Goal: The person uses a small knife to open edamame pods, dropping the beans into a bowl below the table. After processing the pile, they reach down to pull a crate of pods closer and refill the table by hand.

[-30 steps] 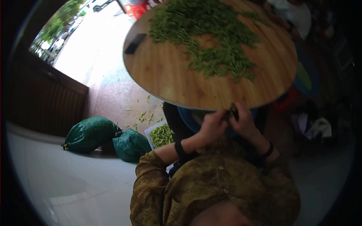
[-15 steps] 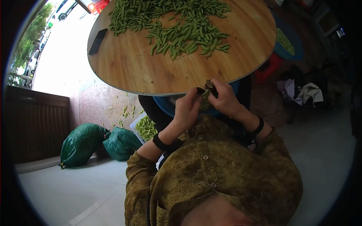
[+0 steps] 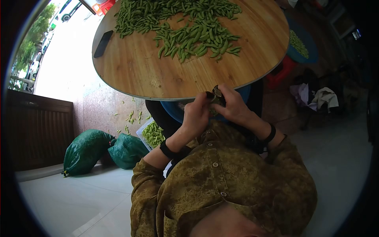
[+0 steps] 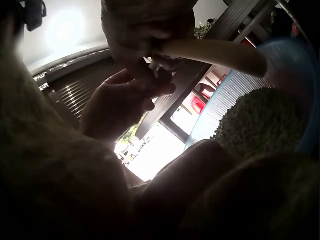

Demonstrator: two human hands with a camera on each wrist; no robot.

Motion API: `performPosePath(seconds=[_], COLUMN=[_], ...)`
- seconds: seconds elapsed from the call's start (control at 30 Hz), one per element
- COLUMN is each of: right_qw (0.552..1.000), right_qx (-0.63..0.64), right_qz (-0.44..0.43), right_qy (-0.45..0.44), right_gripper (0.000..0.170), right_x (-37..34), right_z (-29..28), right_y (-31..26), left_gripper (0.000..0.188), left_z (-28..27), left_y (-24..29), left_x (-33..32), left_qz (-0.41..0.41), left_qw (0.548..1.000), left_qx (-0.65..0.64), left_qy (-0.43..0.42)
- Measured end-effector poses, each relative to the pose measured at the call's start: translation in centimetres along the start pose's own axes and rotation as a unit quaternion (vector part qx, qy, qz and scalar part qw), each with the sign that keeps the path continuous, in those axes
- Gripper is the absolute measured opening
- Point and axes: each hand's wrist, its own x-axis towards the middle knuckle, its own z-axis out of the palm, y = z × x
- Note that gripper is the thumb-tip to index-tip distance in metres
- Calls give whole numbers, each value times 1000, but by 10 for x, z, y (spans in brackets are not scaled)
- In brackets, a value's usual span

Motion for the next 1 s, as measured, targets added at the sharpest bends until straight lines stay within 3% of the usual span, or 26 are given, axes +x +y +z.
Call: performPosePath(seconds=[0.23, 0.43, 0.5, 0.53, 0.6, 0.63, 0.7, 0.73, 0.83, 0.9, 0.93, 1.0], right_qw=[996, 1000, 999, 999, 996, 996, 995, 995, 995, 997, 997, 979], right_qx=[-68, -4, -14, -11, -46, -45, -50, -47, -39, 27, 22, 142], right_qz=[-59, 14, 42, 42, -69, -73, -84, -87, -93, 18, 16, 117], right_qy=[20, 13, -25, -23, -24, -20, -22, -20, -8, -68, -71, -92], right_gripper=[33, 20, 17, 17, 19, 19, 21, 21, 21, 23, 23, 21], right_x=[-2, -3, -5, -7, -9, -8, -8, -7, -6, -2, -1, 1], right_z=[9, -2, -8, -7, -6, -7, -6, -4, 1, -3, -5, -7], right_y=[-1, 5, 4, 5, 9, 7, -1, 1, 8, 8, 6, -2], left_gripper=[16, 13, 6, 12, 20, 21, 18, 18, 14, 14, 14, 20], left_z=[0, -31, -57, -74, -108, -124, -146, -146, -141, -143, -146, -150], left_y=[-6, -1, 2, 12, 16, 11, 10, 20, 41, 35, 24, -10], left_x=[-3, -16, -29, -36, -49, -54, -53, -45, 2, 49, 76, 125], left_qz=[7, -28, 21, -10, 19, 5, 93, 94, 90, 91, 98, 125], left_qw=[995, 994, 983, 977, 931, 899, 830, 828, 883, 887, 884, 869], left_qx=[99, 104, 172, 208, 361, 436, 547, 551, 453, 448, 454, 473], left_qy=[22, 27, 57, 52, 54, 50, 52, 53, 84, 69, 56, 72])
